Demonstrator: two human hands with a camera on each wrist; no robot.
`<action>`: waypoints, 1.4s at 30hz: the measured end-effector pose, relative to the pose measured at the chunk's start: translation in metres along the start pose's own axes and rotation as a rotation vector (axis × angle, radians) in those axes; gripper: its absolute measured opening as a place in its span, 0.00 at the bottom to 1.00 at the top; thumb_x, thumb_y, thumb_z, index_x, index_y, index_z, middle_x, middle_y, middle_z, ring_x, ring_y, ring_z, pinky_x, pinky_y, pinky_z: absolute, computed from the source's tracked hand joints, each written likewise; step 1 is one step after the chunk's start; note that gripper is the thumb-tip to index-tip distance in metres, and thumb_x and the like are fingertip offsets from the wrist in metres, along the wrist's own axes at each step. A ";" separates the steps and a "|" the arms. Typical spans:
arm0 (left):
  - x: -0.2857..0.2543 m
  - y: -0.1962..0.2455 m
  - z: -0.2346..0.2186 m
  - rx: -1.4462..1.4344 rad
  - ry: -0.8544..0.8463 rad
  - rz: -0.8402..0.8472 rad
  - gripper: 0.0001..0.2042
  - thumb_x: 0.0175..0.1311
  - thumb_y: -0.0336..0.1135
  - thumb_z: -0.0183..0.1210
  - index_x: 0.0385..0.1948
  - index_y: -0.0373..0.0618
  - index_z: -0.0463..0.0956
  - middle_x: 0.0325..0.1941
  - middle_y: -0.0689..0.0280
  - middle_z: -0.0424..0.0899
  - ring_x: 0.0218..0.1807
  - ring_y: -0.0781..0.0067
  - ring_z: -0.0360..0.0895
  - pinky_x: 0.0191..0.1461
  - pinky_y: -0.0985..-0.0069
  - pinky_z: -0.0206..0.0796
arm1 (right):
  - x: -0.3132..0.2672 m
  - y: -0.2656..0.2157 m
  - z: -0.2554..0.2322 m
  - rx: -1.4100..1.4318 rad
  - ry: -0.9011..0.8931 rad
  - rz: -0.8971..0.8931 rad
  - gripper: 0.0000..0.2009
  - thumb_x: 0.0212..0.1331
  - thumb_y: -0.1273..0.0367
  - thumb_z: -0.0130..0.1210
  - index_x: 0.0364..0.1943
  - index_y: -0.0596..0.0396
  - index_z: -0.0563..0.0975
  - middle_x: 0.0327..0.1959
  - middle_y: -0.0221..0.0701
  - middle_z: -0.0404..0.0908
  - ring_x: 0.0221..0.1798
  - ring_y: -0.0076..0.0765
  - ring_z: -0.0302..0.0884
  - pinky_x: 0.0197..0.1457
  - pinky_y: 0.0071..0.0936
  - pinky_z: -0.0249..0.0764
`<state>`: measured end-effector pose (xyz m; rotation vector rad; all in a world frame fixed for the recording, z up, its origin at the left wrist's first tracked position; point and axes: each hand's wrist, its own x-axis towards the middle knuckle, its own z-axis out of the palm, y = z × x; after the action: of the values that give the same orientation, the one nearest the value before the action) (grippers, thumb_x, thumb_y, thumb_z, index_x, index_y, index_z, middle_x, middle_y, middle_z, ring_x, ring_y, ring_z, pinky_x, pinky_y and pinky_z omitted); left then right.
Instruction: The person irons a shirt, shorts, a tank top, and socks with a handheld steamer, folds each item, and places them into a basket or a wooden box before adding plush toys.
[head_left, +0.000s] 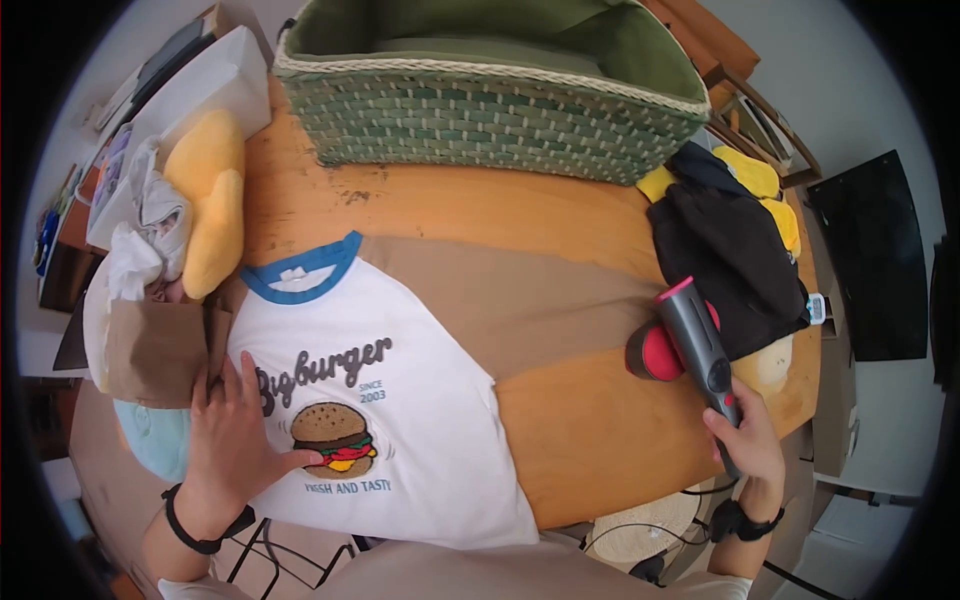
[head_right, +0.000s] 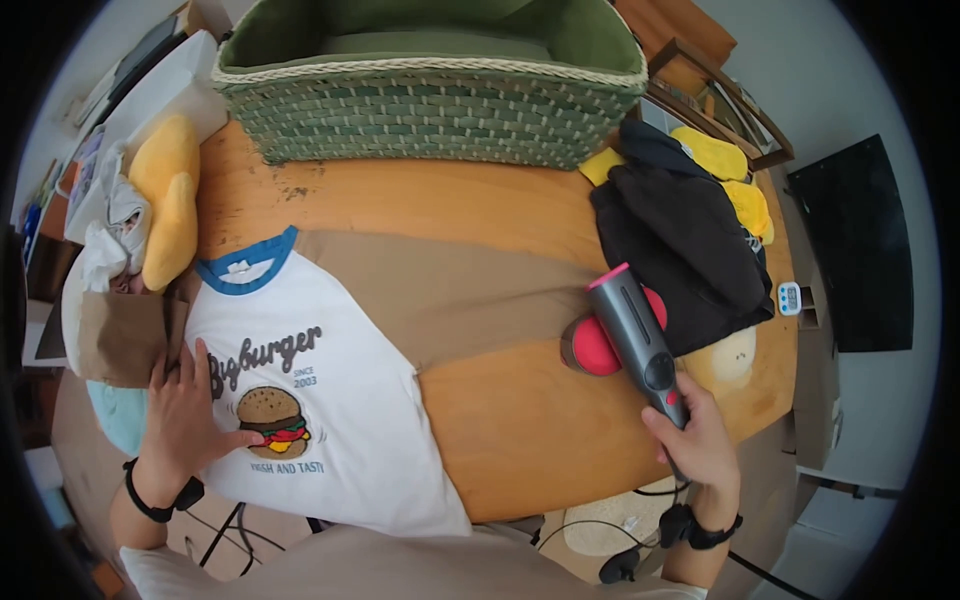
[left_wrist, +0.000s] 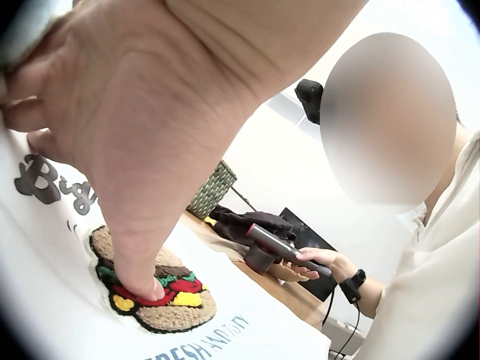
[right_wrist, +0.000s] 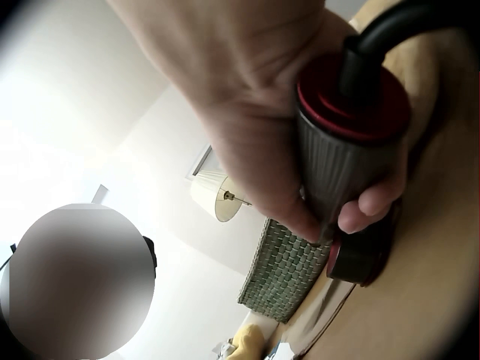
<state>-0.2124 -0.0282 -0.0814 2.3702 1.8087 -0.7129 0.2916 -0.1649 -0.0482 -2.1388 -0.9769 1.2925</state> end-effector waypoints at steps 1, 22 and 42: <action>0.001 0.000 0.000 0.000 0.008 0.021 0.68 0.32 0.73 0.73 0.69 0.20 0.55 0.66 0.34 0.68 0.70 0.44 0.67 0.81 0.55 0.42 | -0.006 -0.002 0.008 0.004 -0.015 -0.018 0.21 0.65 0.73 0.59 0.61 0.58 0.69 0.23 0.23 0.71 0.17 0.18 0.71 0.20 0.19 0.67; -0.004 -0.005 0.012 -0.049 0.079 0.042 0.68 0.31 0.76 0.71 0.68 0.22 0.57 0.68 0.32 0.65 0.72 0.41 0.63 0.81 0.54 0.39 | 0.081 -0.124 0.195 -0.180 -0.530 -0.549 0.23 0.63 0.58 0.62 0.53 0.64 0.73 0.31 0.42 0.79 0.33 0.39 0.78 0.38 0.37 0.73; -0.002 0.000 0.002 0.003 -0.003 0.013 0.70 0.32 0.70 0.74 0.70 0.20 0.50 0.70 0.33 0.65 0.72 0.45 0.66 0.81 0.56 0.41 | 0.072 -0.029 0.026 0.055 -0.098 -0.253 0.16 0.68 0.71 0.59 0.56 0.58 0.72 0.23 0.23 0.73 0.18 0.18 0.71 0.21 0.18 0.67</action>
<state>-0.2136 -0.0307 -0.0825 2.3784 1.7911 -0.7180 0.2814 -0.0905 -0.0814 -1.8554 -1.1945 1.2913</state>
